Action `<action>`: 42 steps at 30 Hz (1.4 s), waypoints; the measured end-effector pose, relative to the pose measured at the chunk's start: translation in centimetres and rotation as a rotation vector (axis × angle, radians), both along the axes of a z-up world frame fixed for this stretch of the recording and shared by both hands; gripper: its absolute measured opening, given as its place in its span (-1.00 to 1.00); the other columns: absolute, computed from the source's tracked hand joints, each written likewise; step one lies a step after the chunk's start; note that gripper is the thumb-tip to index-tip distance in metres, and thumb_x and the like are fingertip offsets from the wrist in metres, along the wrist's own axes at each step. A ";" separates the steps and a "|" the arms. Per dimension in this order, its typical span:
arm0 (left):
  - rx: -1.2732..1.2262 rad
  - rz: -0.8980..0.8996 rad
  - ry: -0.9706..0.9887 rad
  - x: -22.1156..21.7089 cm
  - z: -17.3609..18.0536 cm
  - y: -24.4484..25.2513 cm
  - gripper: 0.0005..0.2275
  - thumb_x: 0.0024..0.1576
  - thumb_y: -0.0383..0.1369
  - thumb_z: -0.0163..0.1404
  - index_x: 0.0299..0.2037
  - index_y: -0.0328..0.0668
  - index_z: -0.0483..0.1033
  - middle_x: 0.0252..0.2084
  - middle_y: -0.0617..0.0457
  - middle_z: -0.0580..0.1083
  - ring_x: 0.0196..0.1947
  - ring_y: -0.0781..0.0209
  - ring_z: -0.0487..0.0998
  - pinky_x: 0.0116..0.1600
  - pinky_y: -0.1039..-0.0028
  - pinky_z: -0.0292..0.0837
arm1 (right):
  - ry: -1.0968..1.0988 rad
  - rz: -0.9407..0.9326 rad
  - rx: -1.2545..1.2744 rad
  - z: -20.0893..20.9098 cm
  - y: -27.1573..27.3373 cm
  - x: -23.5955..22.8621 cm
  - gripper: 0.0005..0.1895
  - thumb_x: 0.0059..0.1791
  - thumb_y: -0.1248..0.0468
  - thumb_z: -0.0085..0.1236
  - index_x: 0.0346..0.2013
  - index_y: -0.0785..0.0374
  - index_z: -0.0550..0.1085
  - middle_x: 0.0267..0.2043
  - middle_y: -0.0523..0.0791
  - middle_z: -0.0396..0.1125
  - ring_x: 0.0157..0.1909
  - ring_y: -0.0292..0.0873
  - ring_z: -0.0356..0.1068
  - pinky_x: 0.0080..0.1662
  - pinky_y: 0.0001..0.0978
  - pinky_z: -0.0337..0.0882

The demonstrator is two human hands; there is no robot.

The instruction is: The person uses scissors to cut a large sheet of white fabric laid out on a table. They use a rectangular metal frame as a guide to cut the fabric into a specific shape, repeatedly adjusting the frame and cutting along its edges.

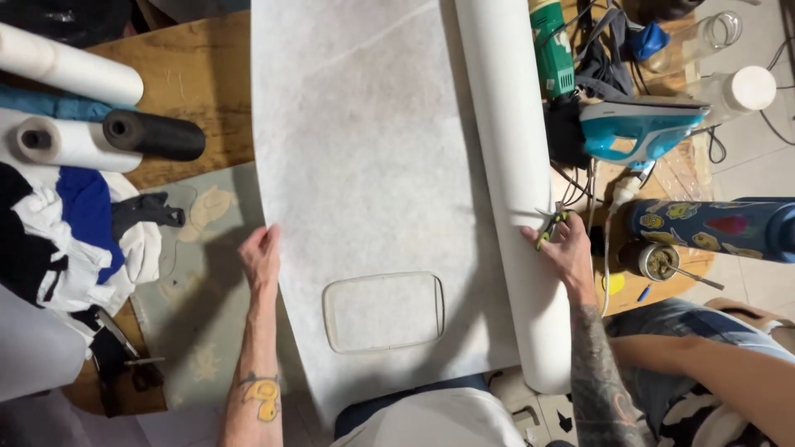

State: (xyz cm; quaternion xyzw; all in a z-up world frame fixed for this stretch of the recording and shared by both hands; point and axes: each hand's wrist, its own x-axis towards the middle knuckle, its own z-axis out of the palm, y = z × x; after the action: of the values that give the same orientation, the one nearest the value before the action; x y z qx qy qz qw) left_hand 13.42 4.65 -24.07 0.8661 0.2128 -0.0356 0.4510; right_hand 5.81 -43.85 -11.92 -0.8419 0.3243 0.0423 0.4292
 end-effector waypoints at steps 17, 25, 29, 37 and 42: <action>-0.769 -0.134 0.646 -1.5 13.0 -37.2 -0.16 -0.23 0.00 0.17 0.17 -0.25 0.00 0.15 -0.25 0.17 0.19 -0.05 0.17 0.20 0.26 0.15 | 0.033 -0.007 0.244 -4.2 -4.6 0.6 -0.39 -0.28 -0.03 0.29 -0.13 0.26 0.34 -0.05 0.07 0.25 0.07 0.15 0.20 0.06 -0.07 0.26; -0.839 -0.005 0.612 -2.1 5.7 -36.5 -0.30 -0.21 -0.07 0.18 0.06 -0.29 0.18 -0.17 -0.21 0.33 -0.27 0.07 0.40 -0.22 0.37 0.33 | -0.216 0.145 0.056 1.5 1.4 0.6 -0.28 -0.39 0.08 0.37 -0.10 0.34 0.26 -0.14 0.14 0.22 -0.03 0.19 0.25 -0.09 -0.13 0.34; -0.728 0.164 0.846 -1.1 13.7 -33.4 -0.06 -0.28 0.18 0.05 0.26 -0.16 -0.02 0.29 -0.25 -0.06 0.26 -0.10 0.03 0.31 0.25 -0.05 | -0.282 0.048 0.484 3.5 2.2 1.0 -0.49 -0.40 0.26 0.39 -0.23 0.27 0.41 -0.18 -0.05 0.36 -0.10 -0.14 0.33 -0.04 -0.33 0.34; -0.823 0.322 0.798 -5.0 10.4 -26.4 -0.02 -0.36 0.24 0.03 0.25 -0.13 -0.05 0.21 -0.23 0.06 0.21 -0.09 0.09 0.29 0.20 -0.08 | -0.314 0.283 0.175 -7.1 0.4 10.0 -0.59 -0.34 0.35 0.25 -0.23 0.25 0.37 -0.19 -0.02 0.34 -0.05 0.00 0.31 0.00 -0.19 0.32; -0.932 0.374 0.654 -7.5 5.9 -23.5 -0.10 -0.33 0.23 0.01 0.17 -0.18 0.09 0.07 -0.18 0.20 0.08 -0.04 0.21 0.22 0.21 0.08 | -0.372 0.404 -0.265 -9.8 -0.6 10.3 -0.55 -0.24 0.19 0.24 -0.11 0.12 0.33 0.07 -0.12 0.20 0.23 0.04 -0.01 0.17 -0.02 0.06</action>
State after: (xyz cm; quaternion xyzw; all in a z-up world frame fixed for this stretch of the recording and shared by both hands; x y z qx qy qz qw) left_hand 5.88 -18.86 -18.22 0.4690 0.4513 -0.3100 0.6930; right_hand 16.09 -44.42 -21.68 -0.9314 0.0687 -0.0709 0.3505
